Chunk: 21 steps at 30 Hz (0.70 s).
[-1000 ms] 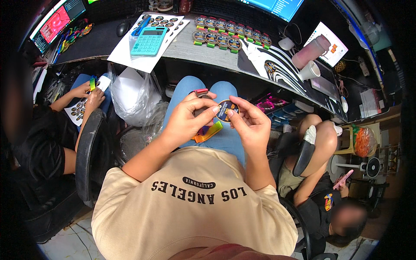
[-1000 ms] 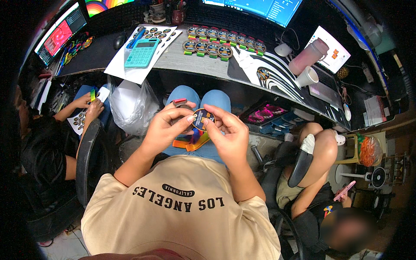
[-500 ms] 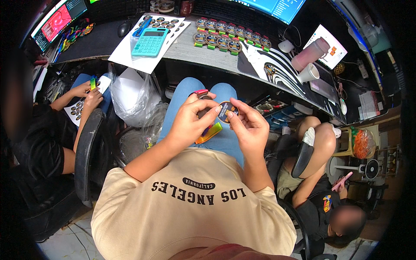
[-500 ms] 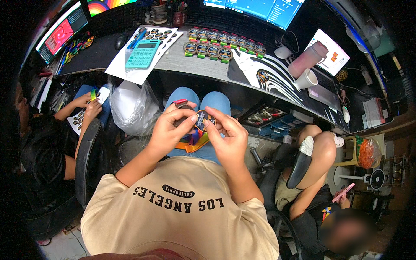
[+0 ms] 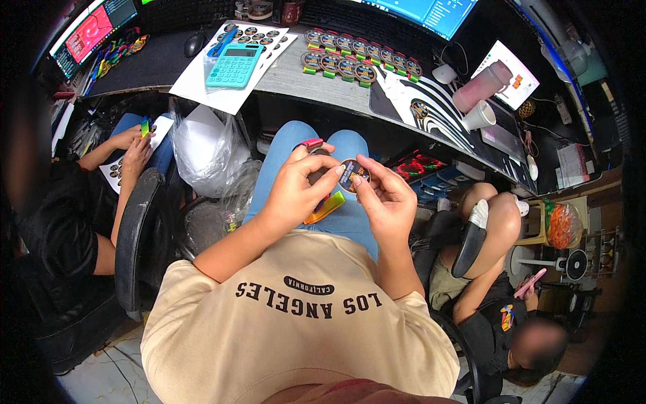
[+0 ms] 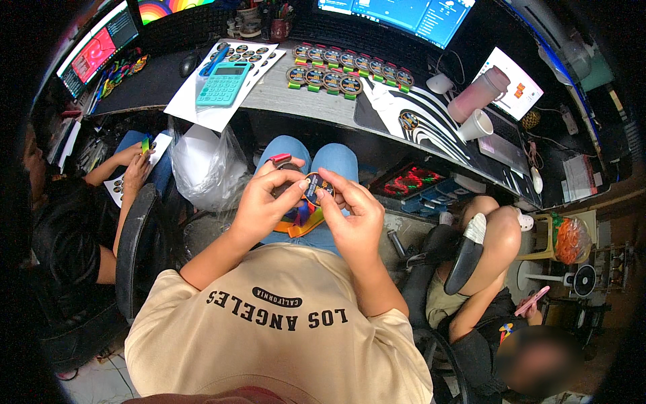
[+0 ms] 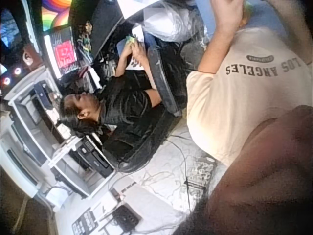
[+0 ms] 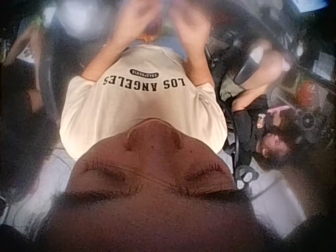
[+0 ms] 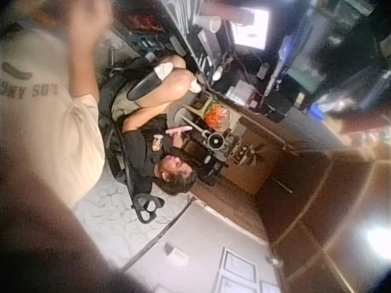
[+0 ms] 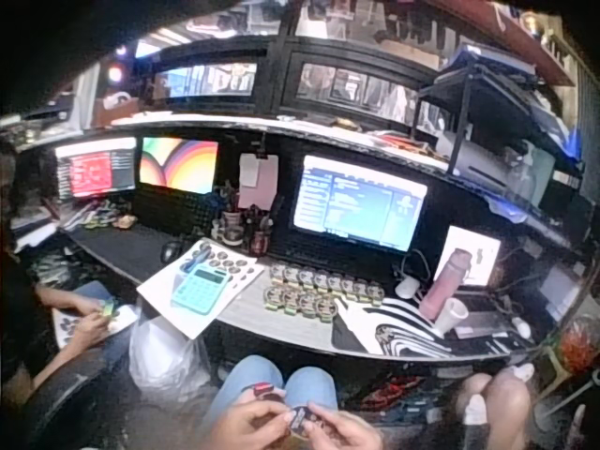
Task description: The person wraps a rainbow-colored tape around a small circular core and places the finished roll on the desk. The process is repeated with multiple cores and tape pieces.
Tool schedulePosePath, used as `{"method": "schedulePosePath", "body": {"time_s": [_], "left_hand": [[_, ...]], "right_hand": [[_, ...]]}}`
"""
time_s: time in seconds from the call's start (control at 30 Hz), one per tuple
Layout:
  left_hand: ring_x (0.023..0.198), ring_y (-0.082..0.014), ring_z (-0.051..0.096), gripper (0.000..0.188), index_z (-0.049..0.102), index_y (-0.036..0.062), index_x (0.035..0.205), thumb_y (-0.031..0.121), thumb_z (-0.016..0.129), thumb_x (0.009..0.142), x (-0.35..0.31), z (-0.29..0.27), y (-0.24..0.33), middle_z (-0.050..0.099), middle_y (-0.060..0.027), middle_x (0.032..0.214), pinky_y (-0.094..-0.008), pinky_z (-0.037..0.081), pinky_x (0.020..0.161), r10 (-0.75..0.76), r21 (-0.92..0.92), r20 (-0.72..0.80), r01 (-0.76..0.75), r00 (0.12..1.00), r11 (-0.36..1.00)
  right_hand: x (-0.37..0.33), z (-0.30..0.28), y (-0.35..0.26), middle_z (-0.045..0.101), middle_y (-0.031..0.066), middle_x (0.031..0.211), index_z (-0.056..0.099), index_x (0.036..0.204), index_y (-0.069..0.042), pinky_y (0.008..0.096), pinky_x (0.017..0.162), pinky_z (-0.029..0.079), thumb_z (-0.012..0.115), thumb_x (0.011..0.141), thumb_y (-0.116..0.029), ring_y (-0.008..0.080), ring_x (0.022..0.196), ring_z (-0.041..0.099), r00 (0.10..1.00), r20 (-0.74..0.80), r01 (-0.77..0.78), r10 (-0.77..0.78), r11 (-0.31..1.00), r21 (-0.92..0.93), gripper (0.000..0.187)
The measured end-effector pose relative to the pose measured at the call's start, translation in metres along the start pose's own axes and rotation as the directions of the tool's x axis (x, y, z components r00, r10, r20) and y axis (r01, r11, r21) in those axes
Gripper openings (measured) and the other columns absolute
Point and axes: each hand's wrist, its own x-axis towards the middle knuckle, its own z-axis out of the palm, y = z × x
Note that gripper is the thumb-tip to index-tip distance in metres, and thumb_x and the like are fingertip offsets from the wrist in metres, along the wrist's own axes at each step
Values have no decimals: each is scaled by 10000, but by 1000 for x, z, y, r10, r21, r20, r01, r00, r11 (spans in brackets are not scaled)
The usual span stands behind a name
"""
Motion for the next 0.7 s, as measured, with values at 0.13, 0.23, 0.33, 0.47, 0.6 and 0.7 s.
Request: {"method": "schedulePosePath", "body": {"time_s": [0.13,0.23,0.33,0.47,0.6,0.7], "left_hand": [[1025,-175,599,167,667,-37,994,103,648,906,0,0,1,500,-138,1224,-265,588,766,1,3,3,-1,1000,1000],[1023,-174,596,161,667,-39,987,98,648,905,0,-1,2,500,-141,1222,-263,587,764,0,10,5,0,1000,1000],[1030,-176,591,157,668,-40,983,94,649,902,-1,-1,3,502,-147,1220,-262,584,764,7,9,4,-7,1000,1000],[1047,-188,578,154,673,-29,980,97,661,892,-1,-1,4,519,-162,1212,-259,566,763,66,85,-13,-65,998,994],[1062,-212,570,155,680,-13,970,112,679,878,-1,0,6,546,-177,1196,-282,522,816,70,86,-40,-67,997,994],[1065,-224,573,154,683,-7,958,122,686,872,-1,0,8,559,-177,1187,-307,477,873,139,137,-59,-130,988,982]], "right_hand": [[0,0,0,681,72,951,683,1125,-1,190,639,469,682,814,46,47,720,562,1000,-3,13,-13,999,-37,315],[-1,-1,1,681,70,941,683,1126,-2,190,637,468,684,812,48,47,721,561,1000,-10,-2,2,1000,-22,318],[-1,-1,2,682,69,936,685,1122,-3,190,636,468,685,810,49,47,718,560,1000,-9,5,-5,1000,1,317],[0,-1,3,681,67,928,685,1120,-1,190,634,468,683,808,54,50,714,564,1000,-4,5,-5,1000,0,317],[-1,-2,2,680,66,918,685,1117,-1,194,633,469,679,811,49,52,714,569,1000,-7,13,-13,1000,-27,310],[-1,-1,1,681,64,912,688,1112,-3,196,636,470,681,811,42,53,712,569,1000,-13,16,-17,999,-41,304]]}}
